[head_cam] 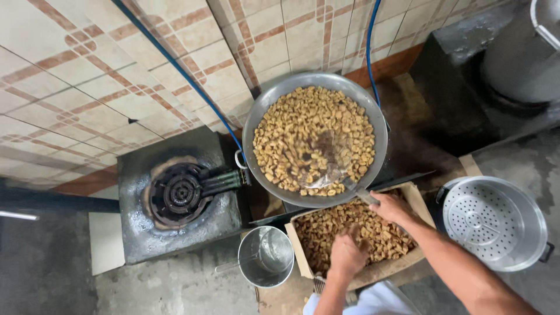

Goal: The person is stirring fried items in a large pan over a floor-based burner and transferring them into a cardboard box using a metal skimmer.

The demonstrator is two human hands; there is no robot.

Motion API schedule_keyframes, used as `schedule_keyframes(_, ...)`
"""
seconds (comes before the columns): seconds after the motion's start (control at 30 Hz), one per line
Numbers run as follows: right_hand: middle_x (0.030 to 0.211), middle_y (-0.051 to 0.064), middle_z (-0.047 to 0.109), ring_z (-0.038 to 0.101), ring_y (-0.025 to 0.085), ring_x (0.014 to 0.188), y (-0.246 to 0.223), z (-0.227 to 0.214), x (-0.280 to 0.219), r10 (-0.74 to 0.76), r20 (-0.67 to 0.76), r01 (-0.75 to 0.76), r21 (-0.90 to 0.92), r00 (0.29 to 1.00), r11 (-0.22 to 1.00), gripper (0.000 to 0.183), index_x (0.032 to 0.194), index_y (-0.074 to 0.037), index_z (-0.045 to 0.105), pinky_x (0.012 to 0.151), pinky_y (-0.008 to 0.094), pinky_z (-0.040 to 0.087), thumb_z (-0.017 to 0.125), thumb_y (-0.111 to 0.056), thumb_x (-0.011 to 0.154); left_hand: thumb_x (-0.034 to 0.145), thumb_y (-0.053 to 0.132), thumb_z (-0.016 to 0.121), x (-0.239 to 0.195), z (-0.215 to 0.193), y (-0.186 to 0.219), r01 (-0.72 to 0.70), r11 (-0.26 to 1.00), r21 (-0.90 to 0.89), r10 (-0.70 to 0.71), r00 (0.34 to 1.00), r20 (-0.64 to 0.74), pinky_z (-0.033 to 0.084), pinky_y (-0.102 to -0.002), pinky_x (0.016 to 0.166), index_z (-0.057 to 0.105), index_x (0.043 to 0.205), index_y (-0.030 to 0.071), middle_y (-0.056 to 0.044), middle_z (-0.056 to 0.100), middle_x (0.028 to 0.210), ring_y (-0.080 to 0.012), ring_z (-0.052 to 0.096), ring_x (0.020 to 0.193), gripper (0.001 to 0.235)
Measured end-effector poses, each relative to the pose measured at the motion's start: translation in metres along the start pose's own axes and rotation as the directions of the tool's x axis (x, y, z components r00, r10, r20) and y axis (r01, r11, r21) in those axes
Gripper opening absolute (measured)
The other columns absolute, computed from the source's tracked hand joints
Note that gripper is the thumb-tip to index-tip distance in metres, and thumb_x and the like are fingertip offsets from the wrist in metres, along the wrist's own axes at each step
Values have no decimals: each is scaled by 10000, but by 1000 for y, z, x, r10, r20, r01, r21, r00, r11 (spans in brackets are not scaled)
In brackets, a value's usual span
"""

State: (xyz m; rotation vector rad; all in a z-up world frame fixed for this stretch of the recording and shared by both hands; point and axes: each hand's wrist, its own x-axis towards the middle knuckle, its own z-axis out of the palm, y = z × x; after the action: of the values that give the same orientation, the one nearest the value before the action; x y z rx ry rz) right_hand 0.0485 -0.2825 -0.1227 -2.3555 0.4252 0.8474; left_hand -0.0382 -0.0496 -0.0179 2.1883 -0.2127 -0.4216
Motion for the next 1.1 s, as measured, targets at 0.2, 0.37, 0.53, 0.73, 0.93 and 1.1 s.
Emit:
schedule_keyframes(0.2, 853, 130, 712, 649, 197, 643, 4, 75, -11, -6, 447, -331, 670, 894, 665, 321, 1110, -4, 646, 585, 339, 560, 715, -263, 932, 751, 288, 881, 1, 63, -2, 221, 934, -281, -148, 954, 259, 472, -441, 1046, 359, 1434, -41, -244, 631, 1271, -396, 604, 1183, 921)
schedule_keyframes(0.37, 763, 181, 643, 612, 256, 591, 3, 108, -20, -92, 143, -26, 662, 985, 749, 315, 1089, 71, 556, 518, 403, 506, 664, -145, 886, 775, 166, 885, -10, 105, -1, 475, 848, -234, -403, 865, 298, 540, -378, 915, 149, 1454, -125, -280, 594, 1246, -342, 626, 1077, 1043)
schedule_keyframes(0.53, 903, 221, 704, 711, 344, 734, 24, 80, -38, -38, 7, 38, 35, 999, 999, 710, 1545, -49, 303, 645, 473, 579, 610, -197, 923, 798, -50, 701, -24, 167, 0, 400, 342, -850, -244, 912, 331, 572, -315, 808, 357, 1489, -17, -116, 671, 1161, -229, 660, 980, 773)
schedule_keyframes(0.73, 1207, 341, 612, 671, 486, 999, 34, 43, -53, -258, -176, 259, -18, 950, 966, 840, 1544, -17, 243, 845, 510, 560, 642, -144, 816, 794, -161, 564, -14, 213, 10, 275, -89, -957, -160, 945, 286, 527, -289, 720, 520, 1380, -12, -84, 663, 1050, -192, 635, 870, 606)
schedule_keyframes(0.93, 1377, 357, 540, 586, 488, 1222, 31, 26, -19, -170, -353, 212, 83, 920, 974, 779, 1573, -44, 251, 1023, 496, 489, 593, -157, 882, 823, -118, 502, 16, 199, 26, 274, -97, -957, -171, 943, 287, 522, -285, 670, 543, 1366, 23, -58, 658, 956, -162, 635, 782, 562)
schedule_keyframes(1.1, 1410, 336, 524, 576, 513, 1206, 25, 9, 12, 56, -420, 9, 151, 906, 989, 736, 1567, -75, 255, 1011, 525, 483, 585, -225, 926, 892, -24, 515, 50, 180, 18, 388, 139, -911, -148, 918, 368, 432, -290, 490, 488, 1396, 32, -70, 584, 791, -146, 542, 590, 508)
